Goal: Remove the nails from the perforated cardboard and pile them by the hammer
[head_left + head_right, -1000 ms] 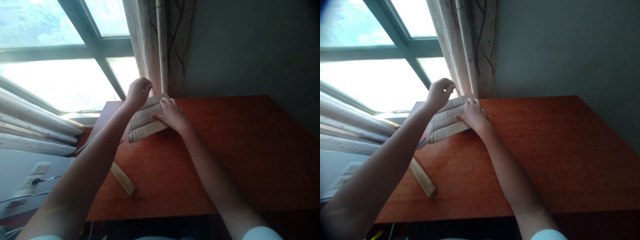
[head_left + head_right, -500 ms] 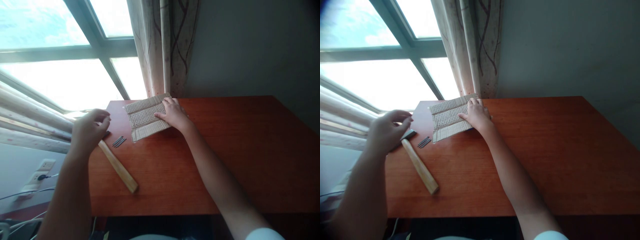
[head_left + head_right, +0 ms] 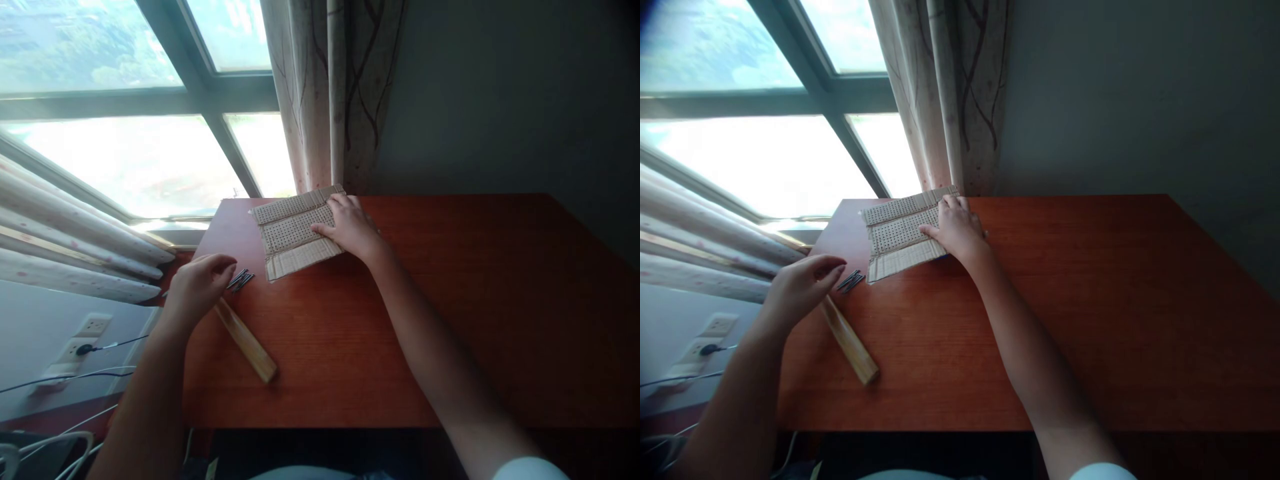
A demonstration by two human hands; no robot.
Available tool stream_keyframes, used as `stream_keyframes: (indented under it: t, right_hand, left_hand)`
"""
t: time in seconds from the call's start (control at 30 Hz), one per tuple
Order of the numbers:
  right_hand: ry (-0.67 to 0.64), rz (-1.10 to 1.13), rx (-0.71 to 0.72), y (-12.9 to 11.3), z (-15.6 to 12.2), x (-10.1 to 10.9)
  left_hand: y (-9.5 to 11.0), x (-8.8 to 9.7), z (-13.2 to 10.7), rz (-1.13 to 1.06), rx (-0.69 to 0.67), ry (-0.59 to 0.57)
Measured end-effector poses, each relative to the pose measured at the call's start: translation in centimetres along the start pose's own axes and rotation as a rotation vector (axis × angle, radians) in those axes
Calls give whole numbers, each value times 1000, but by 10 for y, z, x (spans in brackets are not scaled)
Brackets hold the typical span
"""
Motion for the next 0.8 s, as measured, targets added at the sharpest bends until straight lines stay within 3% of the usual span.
stream_keyframes:
  t: [0.13,0.3,0.43,0.53,0.63,0.8]
  right_hand:
    - [-3,1,-2,1,1,0]
    - [-7,0,0,2,1,-1]
    - [0,-9,0,1,1,-1]
    - [7,-16,1,0,1,0]
    - [12,-13,3,0,1,0]
    - [12,-4,11,0,1,-1]
  left_hand:
    - [18,27,12,-97,34,168]
    - [86,39,41,-230,-151,248]
    - [140,21,72,-272,-324,131]
    - [168,-1,95,-207,-412,16]
    - [184,-23,116,-146,-451,-62]
    - [198,-43,142,-117,-454,-42]
Point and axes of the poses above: each hand's wrist, its own z-axis towards the middle knuckle, its own x-axis out of the back of the hand, y = z × x, the point moved 9 cm from there along z, towards the middle knuckle
